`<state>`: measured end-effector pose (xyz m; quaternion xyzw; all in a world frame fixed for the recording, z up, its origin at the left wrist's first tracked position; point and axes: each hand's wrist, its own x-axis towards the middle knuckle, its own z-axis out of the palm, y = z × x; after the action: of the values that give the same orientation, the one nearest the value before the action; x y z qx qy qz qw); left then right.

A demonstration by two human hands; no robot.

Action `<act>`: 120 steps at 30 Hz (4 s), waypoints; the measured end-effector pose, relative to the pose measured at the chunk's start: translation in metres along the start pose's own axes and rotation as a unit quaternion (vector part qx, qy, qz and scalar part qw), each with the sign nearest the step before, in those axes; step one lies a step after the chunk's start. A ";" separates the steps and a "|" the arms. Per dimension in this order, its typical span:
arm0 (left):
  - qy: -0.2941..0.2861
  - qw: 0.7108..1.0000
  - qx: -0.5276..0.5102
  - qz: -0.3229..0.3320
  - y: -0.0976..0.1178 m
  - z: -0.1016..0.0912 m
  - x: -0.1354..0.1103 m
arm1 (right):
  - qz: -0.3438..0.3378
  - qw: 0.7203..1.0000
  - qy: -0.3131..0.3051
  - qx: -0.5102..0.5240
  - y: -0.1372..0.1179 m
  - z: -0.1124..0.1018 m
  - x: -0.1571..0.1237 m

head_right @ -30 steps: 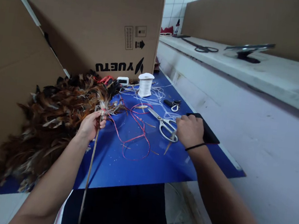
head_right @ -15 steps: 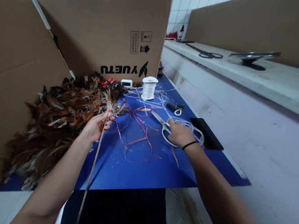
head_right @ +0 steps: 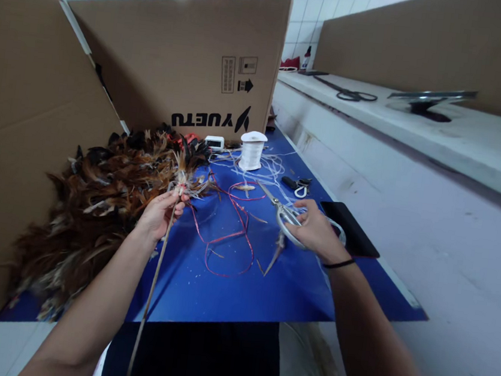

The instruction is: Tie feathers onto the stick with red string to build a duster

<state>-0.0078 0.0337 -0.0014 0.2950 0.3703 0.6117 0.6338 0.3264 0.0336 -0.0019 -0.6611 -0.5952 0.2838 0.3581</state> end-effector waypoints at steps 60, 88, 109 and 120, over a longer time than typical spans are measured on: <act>0.038 0.993 0.093 0.063 -0.010 0.013 -0.009 | 0.218 0.625 -0.390 0.641 -0.099 0.130 -0.094; 0.028 0.994 0.088 0.055 -0.013 0.013 -0.009 | 0.225 0.590 -0.408 0.659 -0.095 0.132 -0.089; 0.031 0.995 0.079 0.057 -0.013 0.013 -0.009 | 0.235 0.593 -0.402 0.656 -0.098 0.132 -0.088; -0.002 0.995 0.096 0.028 -0.015 0.015 -0.012 | 0.234 0.601 -0.386 0.659 -0.100 0.135 -0.087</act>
<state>0.0136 0.0213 -0.0046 0.3658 0.4181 0.5899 0.5860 0.1485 -0.0309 -0.0042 -0.1909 -0.1545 0.9021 0.3549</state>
